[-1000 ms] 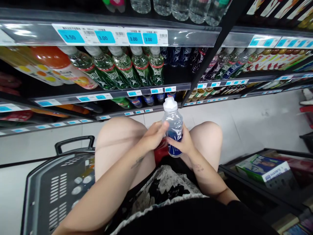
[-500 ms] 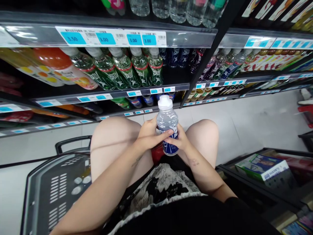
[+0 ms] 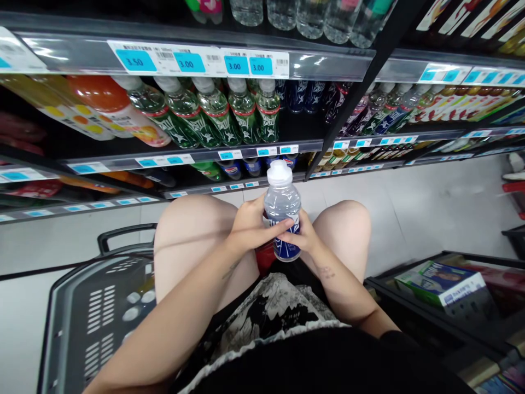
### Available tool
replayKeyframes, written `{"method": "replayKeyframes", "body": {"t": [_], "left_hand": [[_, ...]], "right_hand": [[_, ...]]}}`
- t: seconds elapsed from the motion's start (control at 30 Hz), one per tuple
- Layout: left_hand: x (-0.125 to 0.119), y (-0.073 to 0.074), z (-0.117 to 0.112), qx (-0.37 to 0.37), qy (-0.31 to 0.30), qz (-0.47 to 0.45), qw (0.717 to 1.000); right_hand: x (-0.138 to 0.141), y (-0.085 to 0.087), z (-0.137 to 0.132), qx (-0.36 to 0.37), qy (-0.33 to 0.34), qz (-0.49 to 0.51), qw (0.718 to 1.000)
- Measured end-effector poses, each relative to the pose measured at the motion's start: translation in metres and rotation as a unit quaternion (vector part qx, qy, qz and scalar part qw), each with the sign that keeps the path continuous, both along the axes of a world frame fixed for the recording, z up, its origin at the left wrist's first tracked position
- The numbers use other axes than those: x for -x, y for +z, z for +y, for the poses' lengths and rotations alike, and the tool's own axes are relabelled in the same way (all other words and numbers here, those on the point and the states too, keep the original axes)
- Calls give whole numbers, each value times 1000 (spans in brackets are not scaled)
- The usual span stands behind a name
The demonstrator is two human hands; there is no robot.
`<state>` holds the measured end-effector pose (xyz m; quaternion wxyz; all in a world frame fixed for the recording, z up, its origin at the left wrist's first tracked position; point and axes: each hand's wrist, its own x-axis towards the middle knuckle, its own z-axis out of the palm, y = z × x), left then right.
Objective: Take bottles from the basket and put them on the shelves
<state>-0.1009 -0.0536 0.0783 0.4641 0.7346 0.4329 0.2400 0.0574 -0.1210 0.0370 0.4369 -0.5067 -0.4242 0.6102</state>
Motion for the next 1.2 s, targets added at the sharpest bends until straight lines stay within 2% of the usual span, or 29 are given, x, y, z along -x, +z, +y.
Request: {"method": "replayKeyframes", "body": {"t": [0.2,0.5,1.2], "left_hand": [[1,-3,-1,-17,-9,-15,1000],[-4,-1,-1,1,-32,-18,999],[-7,-6,0,-35,-51,-34,997]], "right_hand": [[-1,1,-1,-12,-2,-4,1000],[-5,9,-6,-4,-17,-18,1000],[-12,-3,-12,-32,-14,-39,999]]}}
